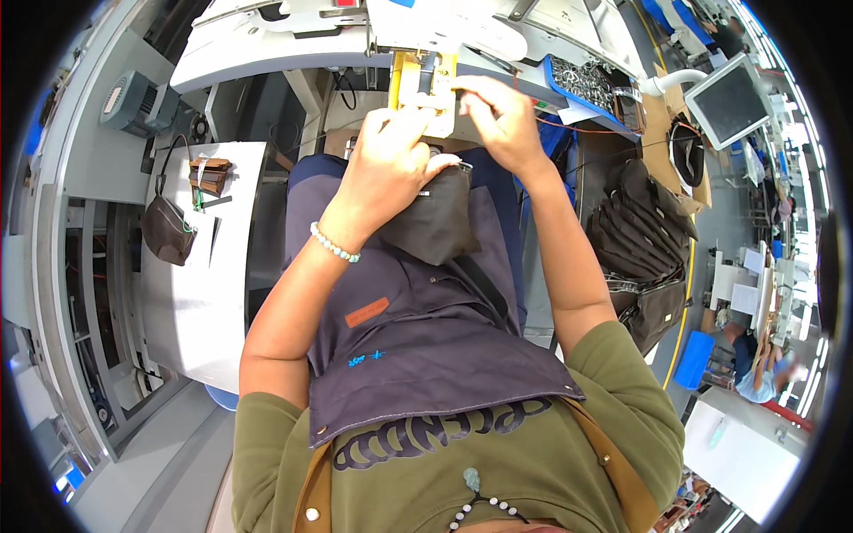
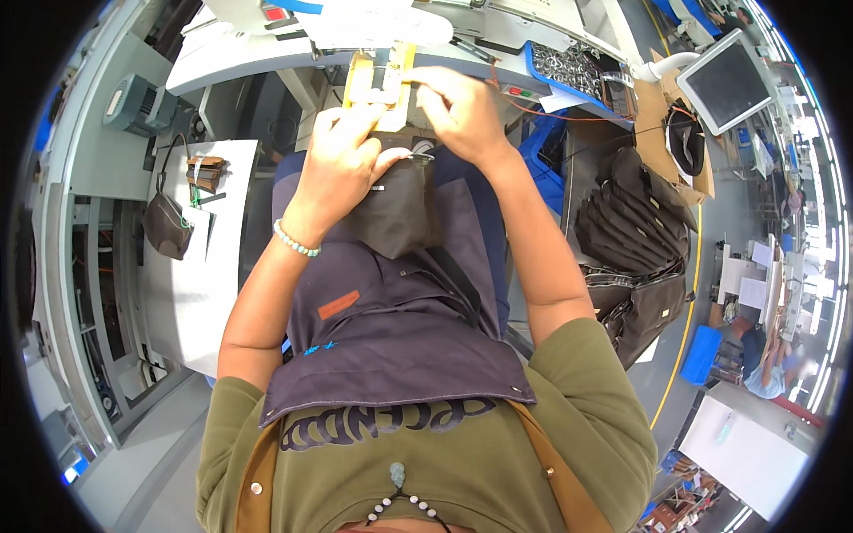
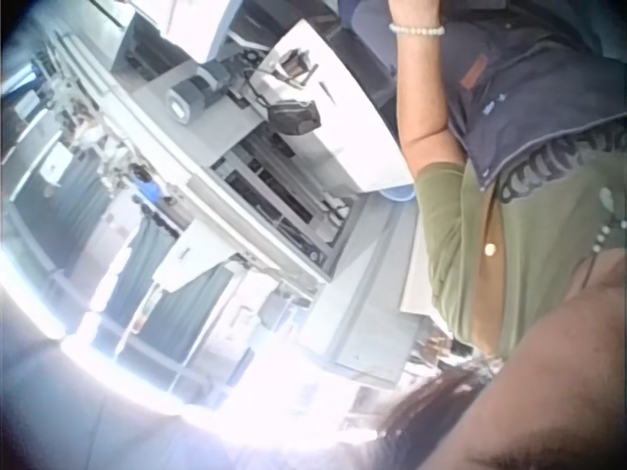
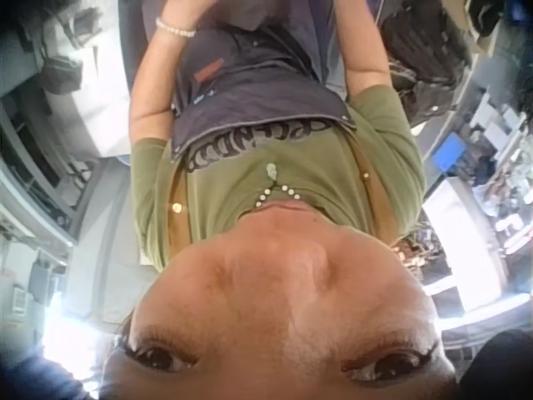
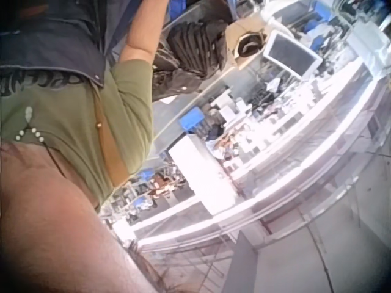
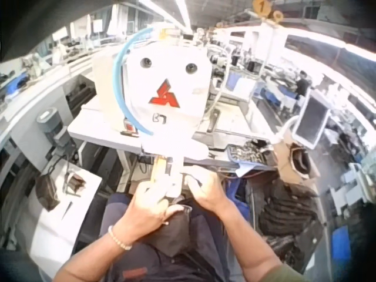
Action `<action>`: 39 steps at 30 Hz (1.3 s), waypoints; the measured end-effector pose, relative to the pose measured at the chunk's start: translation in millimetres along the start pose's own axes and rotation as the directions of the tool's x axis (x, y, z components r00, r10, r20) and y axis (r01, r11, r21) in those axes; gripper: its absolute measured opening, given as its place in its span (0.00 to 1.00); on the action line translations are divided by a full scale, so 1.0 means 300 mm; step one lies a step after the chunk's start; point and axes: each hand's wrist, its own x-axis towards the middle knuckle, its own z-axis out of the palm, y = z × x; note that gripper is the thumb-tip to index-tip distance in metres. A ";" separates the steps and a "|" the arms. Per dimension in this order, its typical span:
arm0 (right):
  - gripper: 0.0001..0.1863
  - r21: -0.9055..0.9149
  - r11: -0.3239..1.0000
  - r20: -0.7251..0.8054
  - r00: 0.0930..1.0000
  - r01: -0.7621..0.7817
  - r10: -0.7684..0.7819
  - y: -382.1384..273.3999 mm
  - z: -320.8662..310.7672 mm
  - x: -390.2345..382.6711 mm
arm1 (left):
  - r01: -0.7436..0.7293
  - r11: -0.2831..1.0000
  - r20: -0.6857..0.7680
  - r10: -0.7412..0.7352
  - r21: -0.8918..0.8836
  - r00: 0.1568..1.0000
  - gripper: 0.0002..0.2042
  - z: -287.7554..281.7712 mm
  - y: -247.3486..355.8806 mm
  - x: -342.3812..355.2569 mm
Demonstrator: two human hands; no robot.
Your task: Sewing the lining and main body of a small leather pouch using an industrial sewing machine.
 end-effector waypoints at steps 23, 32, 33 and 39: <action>0.15 -0.042 0.997 0.059 0.996 -0.068 0.070 0.004 0.104 -0.071 | 0.119 0.945 -0.051 -0.141 -0.305 0.989 0.17 -0.056 0.019 -0.082; 0.13 0.613 0.638 0.550 0.831 -0.467 0.080 -0.003 0.057 -0.260 | 0.389 0.603 0.034 -0.514 -0.697 0.857 0.13 -0.071 0.037 -0.175; 0.15 0.591 0.671 0.522 0.846 -0.448 0.105 0.014 0.044 -0.260 | 0.469 0.580 0.097 -0.555 -0.666 0.826 0.14 -0.070 0.036 -0.168; 0.16 0.729 0.558 0.507 0.860 -0.396 -0.053 0.042 0.025 -0.197 | 0.758 -0.358 0.736 0.230 -0.544 0.637 0.14 -0.075 0.026 -0.154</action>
